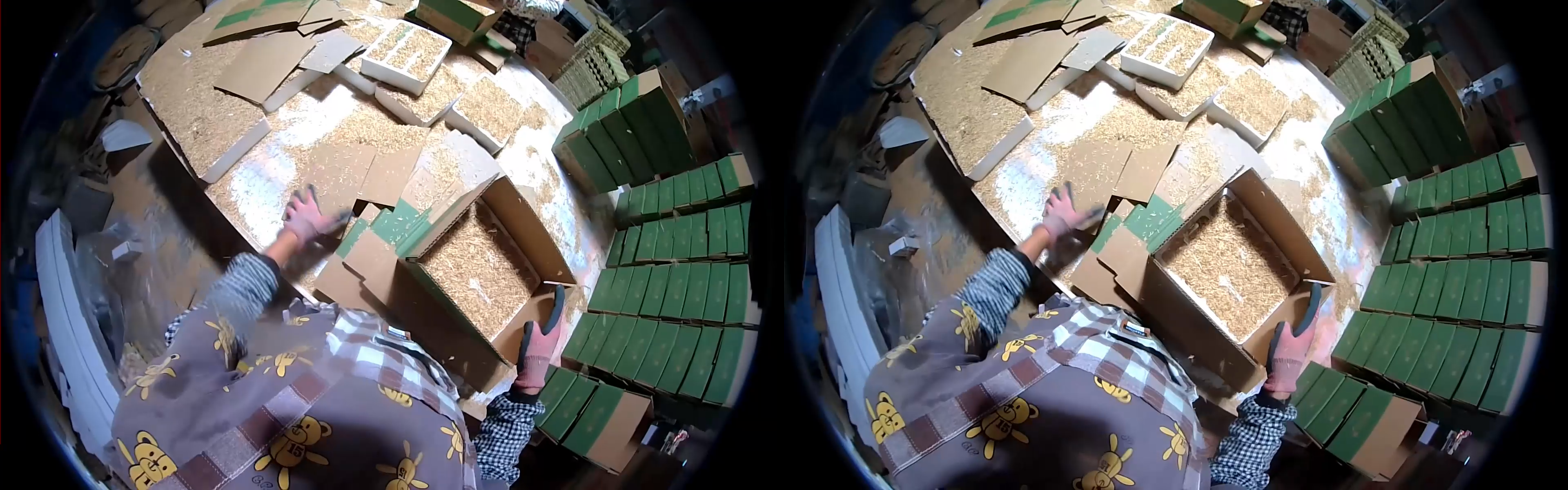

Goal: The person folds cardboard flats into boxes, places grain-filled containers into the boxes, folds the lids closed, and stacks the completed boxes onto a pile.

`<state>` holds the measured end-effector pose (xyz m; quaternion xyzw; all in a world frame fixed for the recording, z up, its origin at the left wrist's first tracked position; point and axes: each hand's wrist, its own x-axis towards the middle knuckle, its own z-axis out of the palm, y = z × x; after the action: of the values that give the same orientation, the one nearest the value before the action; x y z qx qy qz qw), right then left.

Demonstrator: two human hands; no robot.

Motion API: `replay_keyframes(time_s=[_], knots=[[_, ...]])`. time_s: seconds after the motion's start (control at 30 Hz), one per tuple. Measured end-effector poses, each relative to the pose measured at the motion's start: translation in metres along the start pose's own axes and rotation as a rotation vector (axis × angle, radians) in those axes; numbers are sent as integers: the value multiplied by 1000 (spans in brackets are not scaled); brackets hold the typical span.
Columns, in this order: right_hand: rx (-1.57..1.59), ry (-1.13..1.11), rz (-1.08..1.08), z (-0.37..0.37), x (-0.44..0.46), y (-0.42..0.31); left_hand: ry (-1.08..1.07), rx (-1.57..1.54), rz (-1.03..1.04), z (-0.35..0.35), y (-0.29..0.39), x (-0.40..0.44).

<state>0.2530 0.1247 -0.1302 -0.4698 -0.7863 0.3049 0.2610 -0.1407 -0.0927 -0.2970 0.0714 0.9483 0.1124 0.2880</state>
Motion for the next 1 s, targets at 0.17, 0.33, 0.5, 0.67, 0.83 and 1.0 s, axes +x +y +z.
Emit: replay_keyframes(time_s=[0.17, 0.33, 0.5, 0.67, 0.83, 1.0], knots=[[-46, 0, 3, 4, 2, -1, -34, 206, 278, 6, 4, -11], [33, 48, 42, 6, 2, 14, 259, 273, 269, -36, 7, 18], [128, 60, 51, 4, -5, 16, 126, -55, 166, 0, -27, 85], [181, 86, -17, 7, -5, 9, 277, -624, 609, -75, 0, 37], [440, 245, 17, 22, -1, 11, 419, -53, 1783, -115, 150, -176], [766, 263, 254, 19, -6, 19, -303, 1119, 1741, -47, 203, -187]])
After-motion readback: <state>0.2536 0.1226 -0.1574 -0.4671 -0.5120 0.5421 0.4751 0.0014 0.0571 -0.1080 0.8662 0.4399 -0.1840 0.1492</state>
